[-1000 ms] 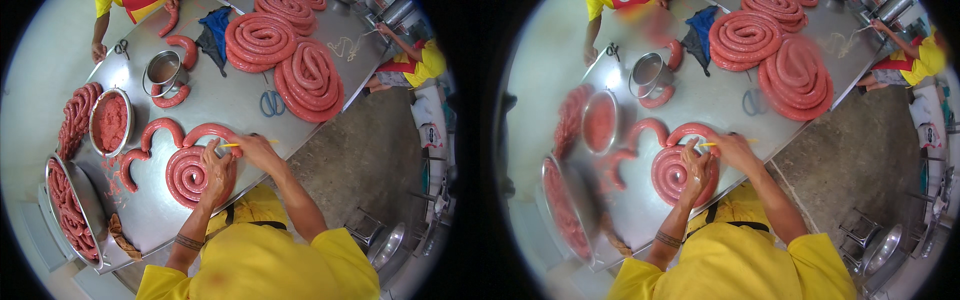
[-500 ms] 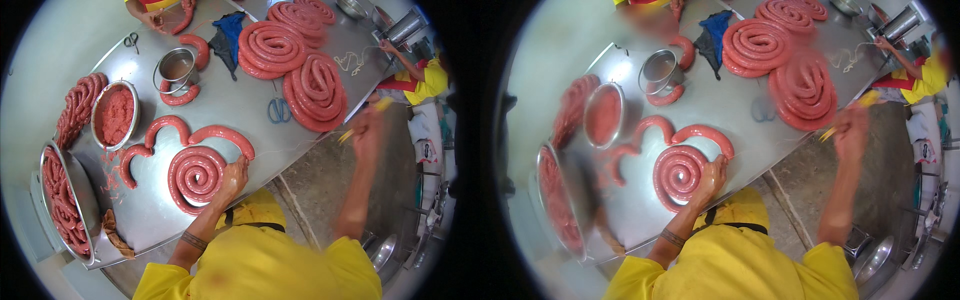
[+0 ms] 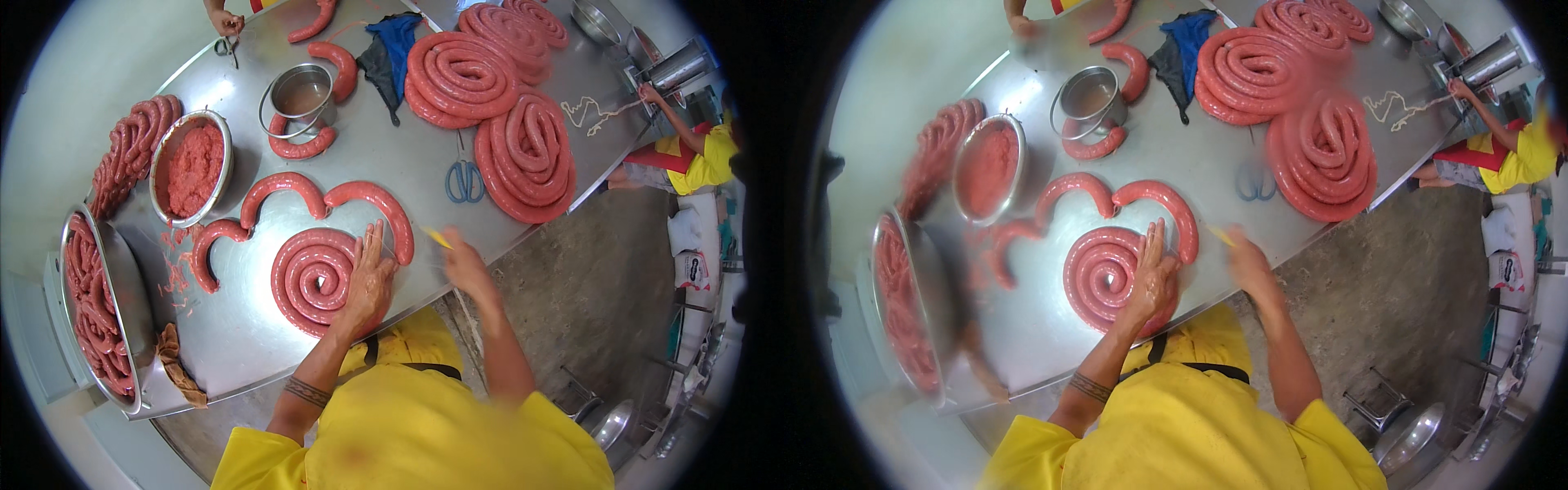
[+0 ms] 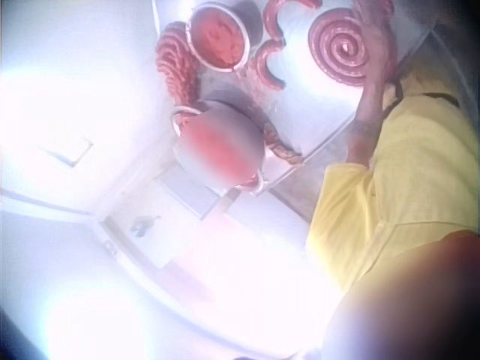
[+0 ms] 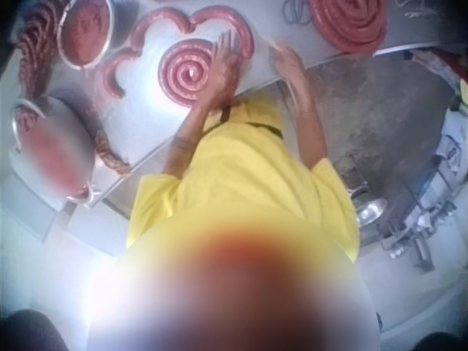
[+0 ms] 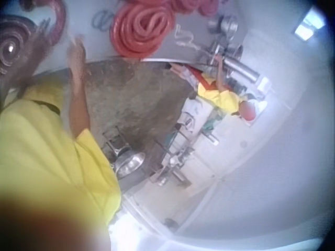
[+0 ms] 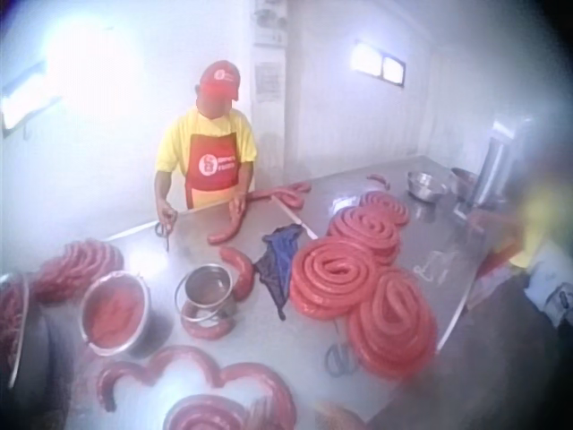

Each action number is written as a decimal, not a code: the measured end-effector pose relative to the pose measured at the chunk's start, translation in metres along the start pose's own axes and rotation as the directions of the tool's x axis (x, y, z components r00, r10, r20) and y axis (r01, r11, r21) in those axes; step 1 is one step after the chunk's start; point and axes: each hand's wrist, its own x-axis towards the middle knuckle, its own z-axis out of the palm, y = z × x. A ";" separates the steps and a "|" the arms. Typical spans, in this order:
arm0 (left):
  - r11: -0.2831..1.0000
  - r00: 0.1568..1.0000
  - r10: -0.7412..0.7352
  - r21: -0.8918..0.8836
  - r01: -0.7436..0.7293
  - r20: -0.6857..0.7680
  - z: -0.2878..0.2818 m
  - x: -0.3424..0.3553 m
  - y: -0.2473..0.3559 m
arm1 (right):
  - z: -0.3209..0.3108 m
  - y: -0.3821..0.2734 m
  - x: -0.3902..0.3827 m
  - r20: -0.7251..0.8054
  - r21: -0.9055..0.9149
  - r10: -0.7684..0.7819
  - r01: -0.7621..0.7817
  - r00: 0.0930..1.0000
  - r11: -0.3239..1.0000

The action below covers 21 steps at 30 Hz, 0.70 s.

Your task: The person coils a long continuous sausage on a stainless steel table, using a yellow tool to prick air bubbles and scissors to cut sections. They repeatedly tie off ends and transfer finished coils into a large metal tray.

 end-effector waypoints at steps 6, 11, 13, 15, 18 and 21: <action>0.753 0.878 -0.425 -0.453 0.477 0.218 0.004 0.003 -0.001 | -0.027 -0.083 0.004 0.406 0.396 -0.369 0.203 0.836 0.895; 0.526 0.805 -0.264 -0.621 0.582 0.531 0.045 -0.002 0.007 | -0.019 -0.056 -0.014 -0.051 0.068 -0.265 0.269 0.963 0.961; 0.656 0.881 -0.186 -0.613 0.441 0.435 0.062 -0.005 0.008 | -0.030 -0.039 -0.012 -0.110 -0.076 -0.391 0.385 0.914 0.920; 0.881 0.953 -0.090 -0.423 0.212 0.289 0.073 -0.007 0.004 | -0.066 -0.022 -0.021 -0.239 0.186 -0.340 0.386 0.910 0.903; 0.967 0.944 -0.168 -0.136 0.213 0.285 0.083 -0.009 -0.003 | -0.155 0.012 -0.063 -0.425 0.838 0.035 0.408 0.904 -0.362; 0.604 0.701 -0.576 -0.358 0.712 0.421 0.080 -0.004 -0.006 | -0.195 0.057 -0.113 -0.352 0.892 0.027 0.326 0.936 0.315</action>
